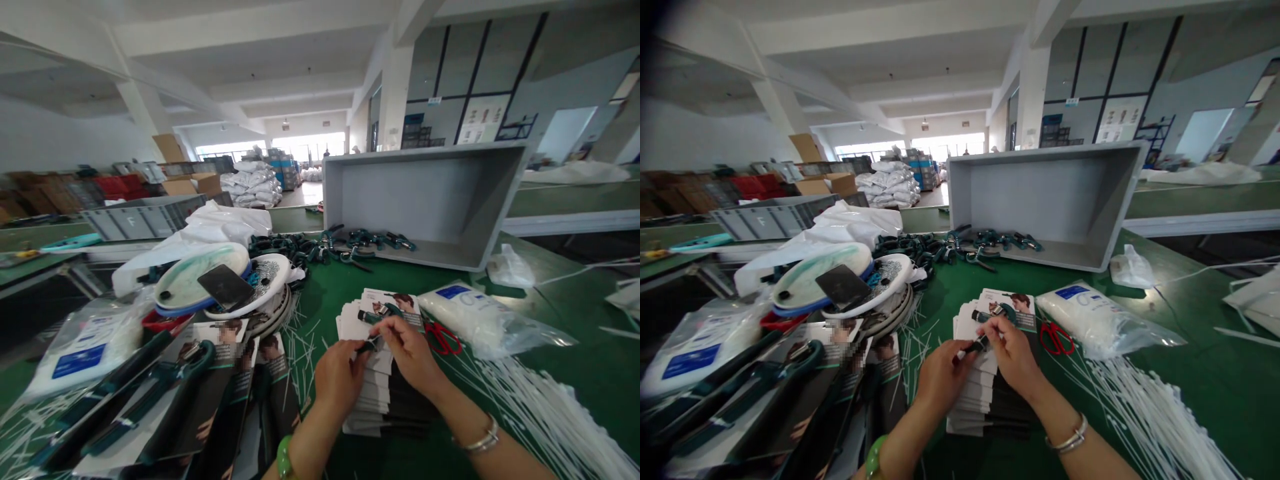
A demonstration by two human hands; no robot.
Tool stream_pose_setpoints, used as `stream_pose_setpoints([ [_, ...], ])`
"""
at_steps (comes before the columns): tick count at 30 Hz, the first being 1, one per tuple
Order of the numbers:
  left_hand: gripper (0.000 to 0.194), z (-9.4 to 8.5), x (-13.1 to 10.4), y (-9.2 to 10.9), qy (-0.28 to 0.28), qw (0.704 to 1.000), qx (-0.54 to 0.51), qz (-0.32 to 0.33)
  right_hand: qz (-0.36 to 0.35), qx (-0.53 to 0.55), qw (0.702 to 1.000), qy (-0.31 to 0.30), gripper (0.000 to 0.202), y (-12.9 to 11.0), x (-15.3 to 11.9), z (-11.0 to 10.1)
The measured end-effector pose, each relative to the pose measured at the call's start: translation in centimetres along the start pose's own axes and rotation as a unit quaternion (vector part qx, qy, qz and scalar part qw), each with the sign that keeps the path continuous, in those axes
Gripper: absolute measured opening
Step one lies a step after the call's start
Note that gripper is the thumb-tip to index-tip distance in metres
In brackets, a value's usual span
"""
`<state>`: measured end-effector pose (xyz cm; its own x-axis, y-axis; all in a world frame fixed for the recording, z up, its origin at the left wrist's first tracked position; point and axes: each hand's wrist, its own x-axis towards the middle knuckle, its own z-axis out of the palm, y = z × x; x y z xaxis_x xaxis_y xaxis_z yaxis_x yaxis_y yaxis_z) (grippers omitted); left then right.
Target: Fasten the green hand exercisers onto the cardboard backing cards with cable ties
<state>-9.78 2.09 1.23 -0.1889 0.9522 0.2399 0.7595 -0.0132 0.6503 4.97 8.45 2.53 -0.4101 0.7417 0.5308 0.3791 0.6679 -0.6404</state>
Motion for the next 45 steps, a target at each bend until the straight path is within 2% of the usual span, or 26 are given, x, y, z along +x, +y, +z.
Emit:
stream_pose_setpoints([
  [2, 0.021, 0.4, 0.1, -0.6, 0.013, 1.000, 0.001, -0.017, -0.032, -0.034, 0.997, -0.066, 0.023, 0.0, -0.6, -0.3],
  [6, 0.019, 0.5, 0.1, -0.8, 0.011, 0.999, 0.001, -0.036, -0.145, -0.162, 0.971, -0.103, 0.021, 0.7, -2.3, -0.7],
  [8, 0.019, 0.4, 0.1, -0.4, 0.006, 0.999, 0.009, -0.042, -0.161, -0.195, 0.960, -0.120, 0.021, 1.1, -2.8, -0.8],
  [12, 0.025, 0.8, 0.5, 0.8, -0.001, 0.998, 0.042, -0.052, -0.143, -0.208, 0.956, -0.146, 0.019, 1.1, -2.7, -1.0],
  [17, 0.032, 1.7, 1.4, 1.7, -0.011, 0.995, 0.068, -0.078, -0.140, -0.167, 0.972, -0.086, 0.021, 1.3, -3.0, -1.2],
  [22, 0.030, 1.8, 1.6, 1.5, -0.014, 0.994, 0.086, -0.059, -0.164, -0.153, 0.974, -0.031, 0.023, 0.8, -3.6, -0.8],
  [24, 0.030, 1.9, 1.4, 1.3, -0.010, 0.994, 0.101, -0.047, -0.158, -0.140, 0.977, -0.033, 0.024, 0.6, -3.6, -0.9],
  [27, 0.028, 2.2, 1.2, 1.2, 0.004, 0.992, 0.125, -0.028, -0.091, -0.115, 0.989, -0.034, 0.023, 1.4, -3.4, -2.7],
  [29, 0.027, 2.4, 1.0, 1.2, 0.012, 0.991, 0.134, -0.021, 0.021, -0.139, 0.990, 0.008, 0.022, 3.1, -3.0, -4.7],
  [30, 0.027, 2.5, 0.9, 1.2, 0.012, 0.990, 0.136, -0.021, 0.097, -0.183, 0.978, 0.039, 0.022, 4.2, -2.8, -5.7],
  [31, 0.027, 2.5, 0.8, 1.3, 0.012, 0.990, 0.137, -0.020, 0.168, -0.245, 0.955, 0.011, 0.021, 5.4, -2.6, -6.5],
  [32, 0.027, 2.6, 0.7, 1.3, 0.011, 0.990, 0.138, -0.021, 0.212, -0.296, 0.931, -0.042, 0.019, 6.4, -2.3, -7.2],
  [35, 0.028, 2.3, 0.4, 1.6, 0.008, 0.990, 0.139, -0.029, 0.228, -0.319, 0.914, -0.105, 0.012, 8.7, -1.7, -7.4],
  [38, 0.031, 1.4, 0.1, 1.9, 0.003, 0.991, 0.129, -0.041, 0.236, -0.299, 0.918, -0.111, 0.012, 9.3, -1.0, -6.5],
  [40, 0.029, 0.8, 0.1, 2.4, 0.013, 0.993, 0.117, -0.027, 0.258, -0.278, 0.919, -0.109, 0.011, 9.3, -0.7, -6.5],
  [42, 0.026, 0.6, 0.4, 3.1, 0.020, 0.994, 0.108, 0.015, 0.286, -0.248, 0.919, -0.111, 0.011, 9.1, -0.7, -7.4],
  [45, 0.015, 1.2, 1.3, 4.4, -0.001, 0.992, 0.114, 0.058, 0.320, -0.191, 0.920, -0.119, 0.017, 8.5, -1.7, -9.4],
])
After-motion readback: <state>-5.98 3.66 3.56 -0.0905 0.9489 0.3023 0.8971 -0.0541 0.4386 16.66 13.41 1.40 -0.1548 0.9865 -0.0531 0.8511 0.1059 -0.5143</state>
